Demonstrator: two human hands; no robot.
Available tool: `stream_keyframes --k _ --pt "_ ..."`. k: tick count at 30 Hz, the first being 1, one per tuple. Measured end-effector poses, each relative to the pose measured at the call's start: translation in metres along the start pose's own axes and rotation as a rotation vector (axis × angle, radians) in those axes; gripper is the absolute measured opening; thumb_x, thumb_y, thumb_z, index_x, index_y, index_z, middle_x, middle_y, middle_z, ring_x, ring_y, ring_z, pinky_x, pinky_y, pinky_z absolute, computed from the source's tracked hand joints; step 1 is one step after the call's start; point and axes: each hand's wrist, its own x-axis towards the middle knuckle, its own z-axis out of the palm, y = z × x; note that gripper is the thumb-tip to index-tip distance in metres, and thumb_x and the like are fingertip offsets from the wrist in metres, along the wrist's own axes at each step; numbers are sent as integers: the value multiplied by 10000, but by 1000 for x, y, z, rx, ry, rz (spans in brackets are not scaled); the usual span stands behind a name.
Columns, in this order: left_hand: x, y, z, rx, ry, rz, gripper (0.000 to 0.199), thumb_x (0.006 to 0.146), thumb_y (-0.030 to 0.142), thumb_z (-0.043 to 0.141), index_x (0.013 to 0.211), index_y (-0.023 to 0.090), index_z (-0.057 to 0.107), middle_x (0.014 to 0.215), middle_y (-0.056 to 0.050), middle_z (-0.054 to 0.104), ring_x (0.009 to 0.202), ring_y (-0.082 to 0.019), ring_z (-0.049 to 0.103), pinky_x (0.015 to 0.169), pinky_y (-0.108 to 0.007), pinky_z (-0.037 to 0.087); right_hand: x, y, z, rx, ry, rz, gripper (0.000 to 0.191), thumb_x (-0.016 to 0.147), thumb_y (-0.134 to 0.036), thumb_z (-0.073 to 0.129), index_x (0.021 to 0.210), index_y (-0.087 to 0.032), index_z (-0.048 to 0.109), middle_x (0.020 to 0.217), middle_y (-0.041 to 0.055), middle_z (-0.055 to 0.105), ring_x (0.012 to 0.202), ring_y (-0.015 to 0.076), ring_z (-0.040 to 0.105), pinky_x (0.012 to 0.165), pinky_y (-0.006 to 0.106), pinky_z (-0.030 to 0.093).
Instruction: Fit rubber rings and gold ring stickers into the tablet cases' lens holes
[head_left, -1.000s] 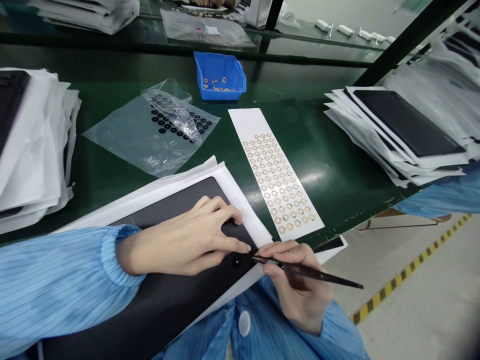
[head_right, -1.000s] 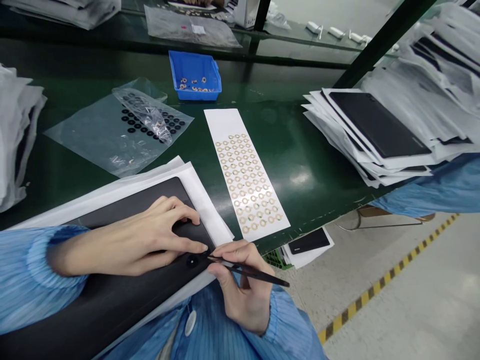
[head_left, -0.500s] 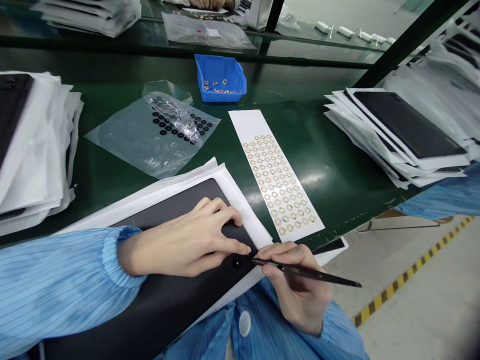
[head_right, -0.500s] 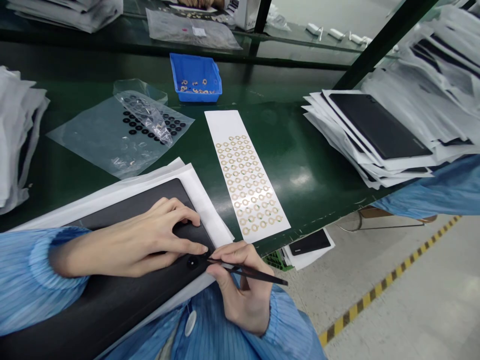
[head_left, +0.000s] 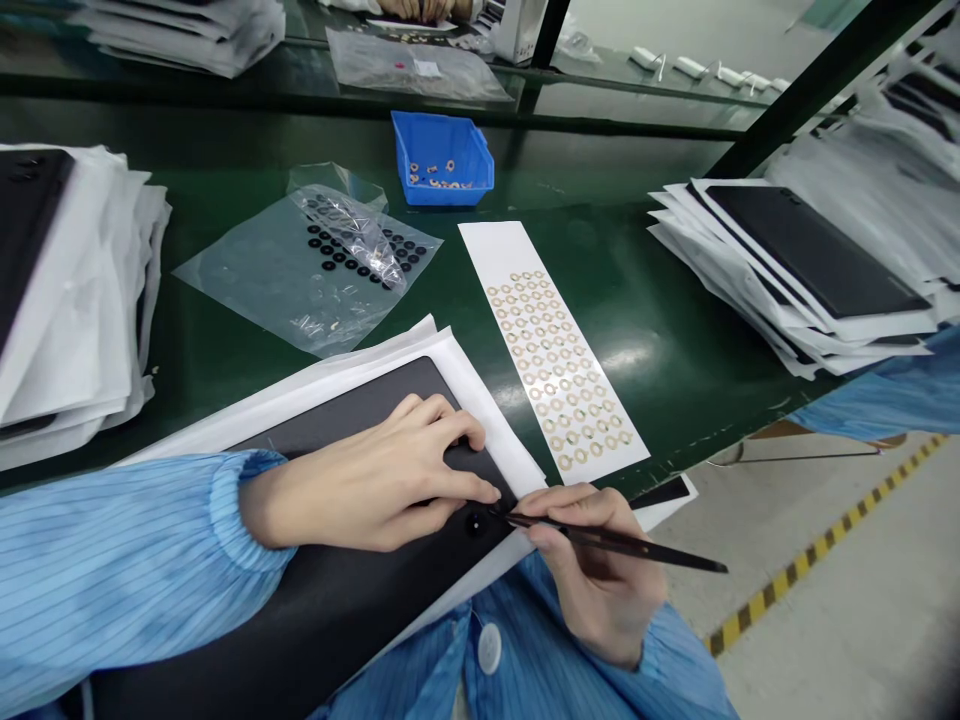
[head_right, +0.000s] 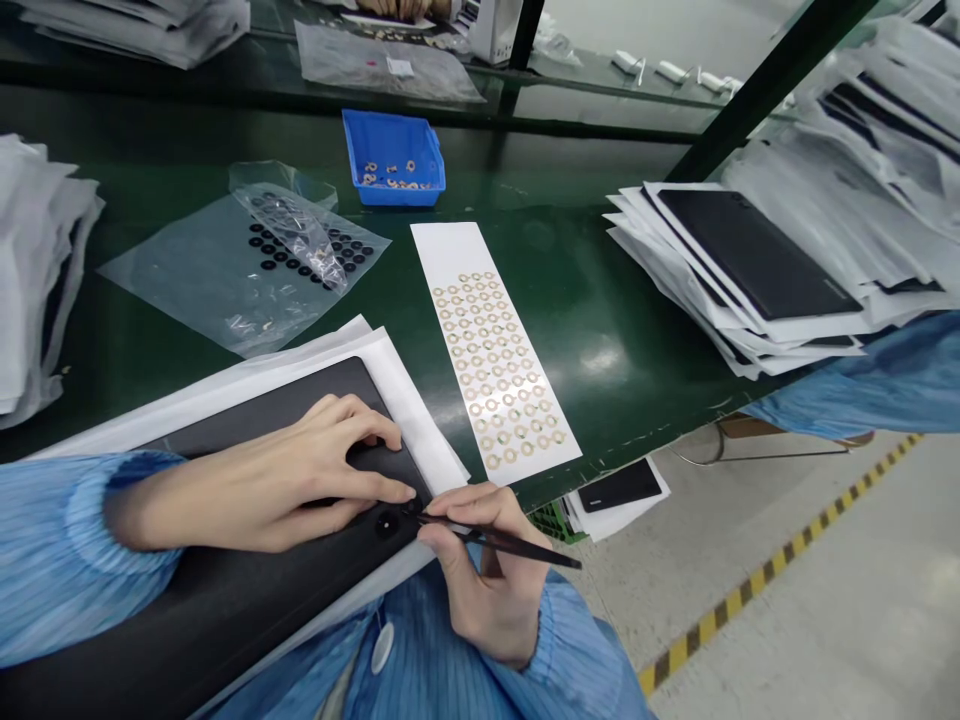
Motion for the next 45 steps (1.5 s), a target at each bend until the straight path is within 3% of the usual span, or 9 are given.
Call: stream_keyframes --k 9,15,18,21,25,29,36,40,45 --pt "2 -1 0 -56 25 -41 201 916 154 462 1070 176 590 1072 -85 506 927 -208 458 798 -336 380 27 -13 -7 -23 41 -37 72 838 -156 674 823 -197 616 721 10 680 655 175 699 623 306 604" --pt "2 0 1 -32 32 -37 212 884 136 497 1067 159 601 1076 -95 515 916 -216 465 817 -355 379 86 -39 -12 -167 -244 -140 84 821 -220 703 788 -234 627 725 33 688 691 227 693 646 384 594" --pt "2 0 1 -5 63 -16 211 849 121 539 1044 153 612 1053 -91 526 920 -221 473 828 -351 383 127 -36 14 -307 -353 -275 114 814 -266 698 731 -224 632 720 30 667 674 206 662 633 346 562" --pt "2 -1 3 21 86 -14 204 834 132 575 1031 162 619 1043 -84 535 908 -213 482 837 -340 388 165 -17 60 -346 -446 -365 195 826 -307 668 676 -193 614 728 17 635 640 162 623 603 282 526" --pt "3 -2 5 44 97 -19 226 796 141 634 1020 172 633 1033 -69 540 880 -198 497 818 -321 405 196 21 120 -402 -570 -278 219 817 -230 659 642 -170 541 720 20 593 651 155 598 667 279 493" --pt "5 -2 3 51 112 -22 215 776 145 673 987 175 646 1023 -64 549 877 -194 518 808 -311 420 206 42 143 -486 -636 -209 270 773 -164 684 594 -178 483 671 9 564 616 145 561 662 276 465" --pt "4 -1 2 74 102 -23 204 782 159 671 982 188 640 1023 -59 554 887 -194 528 803 -308 420 222 27 107 -382 -652 -181 217 839 -300 629 694 -179 521 691 23 641 636 161 612 633 273 480" --pt "4 -1 4 130 113 -7 204 808 148 625 1008 185 614 1012 -60 548 875 -189 516 809 -305 421 218 27 70 -443 -824 -73 245 923 -285 483 713 -171 539 623 15 637 549 138 599 569 254 471" --pt "0 -4 9 294 274 -159 134 850 149 530 975 182 565 982 -65 563 868 -212 508 790 -332 436 193 41 52 -522 -837 -162 88 764 -188 685 717 -164 615 683 -5 622 641 144 586 605 246 439"
